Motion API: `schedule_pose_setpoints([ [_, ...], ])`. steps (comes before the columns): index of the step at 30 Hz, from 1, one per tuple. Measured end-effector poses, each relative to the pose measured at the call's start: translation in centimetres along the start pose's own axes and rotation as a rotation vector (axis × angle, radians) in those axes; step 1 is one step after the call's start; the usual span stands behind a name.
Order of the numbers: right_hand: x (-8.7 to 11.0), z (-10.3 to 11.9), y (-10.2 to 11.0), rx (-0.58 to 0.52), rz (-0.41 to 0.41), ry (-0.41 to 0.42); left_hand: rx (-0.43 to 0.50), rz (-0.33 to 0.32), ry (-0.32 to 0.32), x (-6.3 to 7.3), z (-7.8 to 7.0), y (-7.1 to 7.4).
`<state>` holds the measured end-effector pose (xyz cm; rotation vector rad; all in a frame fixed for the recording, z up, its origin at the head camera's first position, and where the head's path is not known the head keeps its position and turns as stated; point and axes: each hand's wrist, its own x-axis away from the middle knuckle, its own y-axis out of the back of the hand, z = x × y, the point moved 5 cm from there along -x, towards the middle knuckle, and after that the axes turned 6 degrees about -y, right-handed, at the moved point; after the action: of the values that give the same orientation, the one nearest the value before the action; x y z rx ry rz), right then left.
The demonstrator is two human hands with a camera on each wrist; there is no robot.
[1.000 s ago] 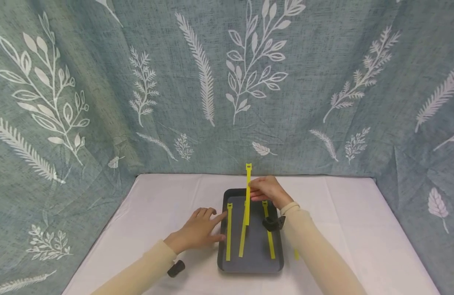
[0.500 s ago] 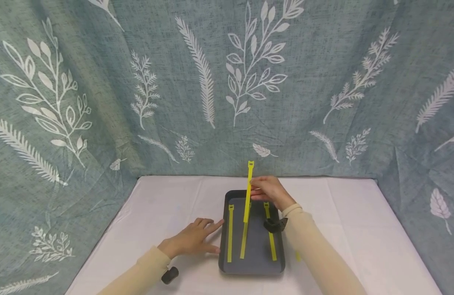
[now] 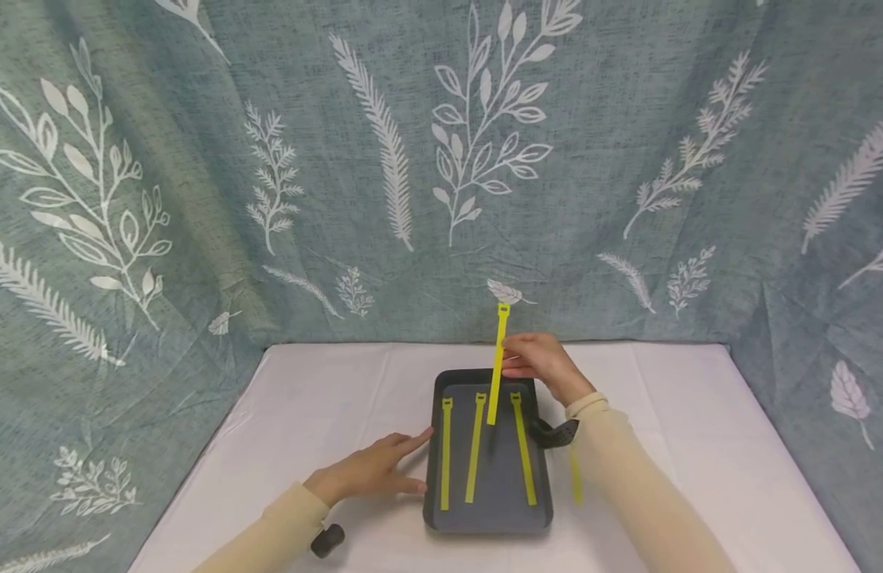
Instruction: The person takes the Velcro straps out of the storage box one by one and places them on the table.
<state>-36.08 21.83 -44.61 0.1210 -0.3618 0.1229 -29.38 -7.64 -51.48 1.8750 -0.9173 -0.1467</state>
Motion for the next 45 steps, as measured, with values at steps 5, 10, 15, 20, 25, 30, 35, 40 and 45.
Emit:
schedule_pose_setpoints([
  [5, 0.5, 0.5, 0.9, 0.015, -0.008, 0.011, 0.060, -0.005, 0.018, 0.3, 0.3, -0.1],
  [10, 1.1, 0.8, 1.9, 0.039, -0.025, 0.012, 0.093, 0.002, 0.003, 0.2, 0.1, -0.1],
  [15, 2.0, 0.6, 3.2, 0.070, -0.060, 0.020, 0.127, 0.015, 0.001, 0.2, 0.0, -0.5],
  [20, 2.9, 0.3, 4.8, 0.090, -0.095, 0.033, 0.136, 0.019, -0.001, 0.1, -0.2, -0.6],
  [25, 3.7, 0.0, 6.4, 0.111, -0.128, 0.037, 0.134, 0.021, -0.001, 0.0, -0.3, -0.5],
  [30, 4.5, -0.5, 8.1, 0.132, -0.149, 0.024, 0.136, 0.023, -0.012, -0.1, -0.1, -0.5],
  [35, 5.3, -1.1, 9.5, 0.154, -0.166, 0.017, 0.130, 0.020, -0.019, 0.0, 0.0, -0.4],
  [40, 5.5, -2.1, 10.5, 0.160, -0.182, -0.012, 0.135, 0.022, -0.020, 0.1, 0.0, -0.4],
  [45, 5.8, -3.5, 11.0, 0.166, -0.191, -0.059, 0.133, 0.025, -0.026, 0.0, -0.2, -0.4],
])
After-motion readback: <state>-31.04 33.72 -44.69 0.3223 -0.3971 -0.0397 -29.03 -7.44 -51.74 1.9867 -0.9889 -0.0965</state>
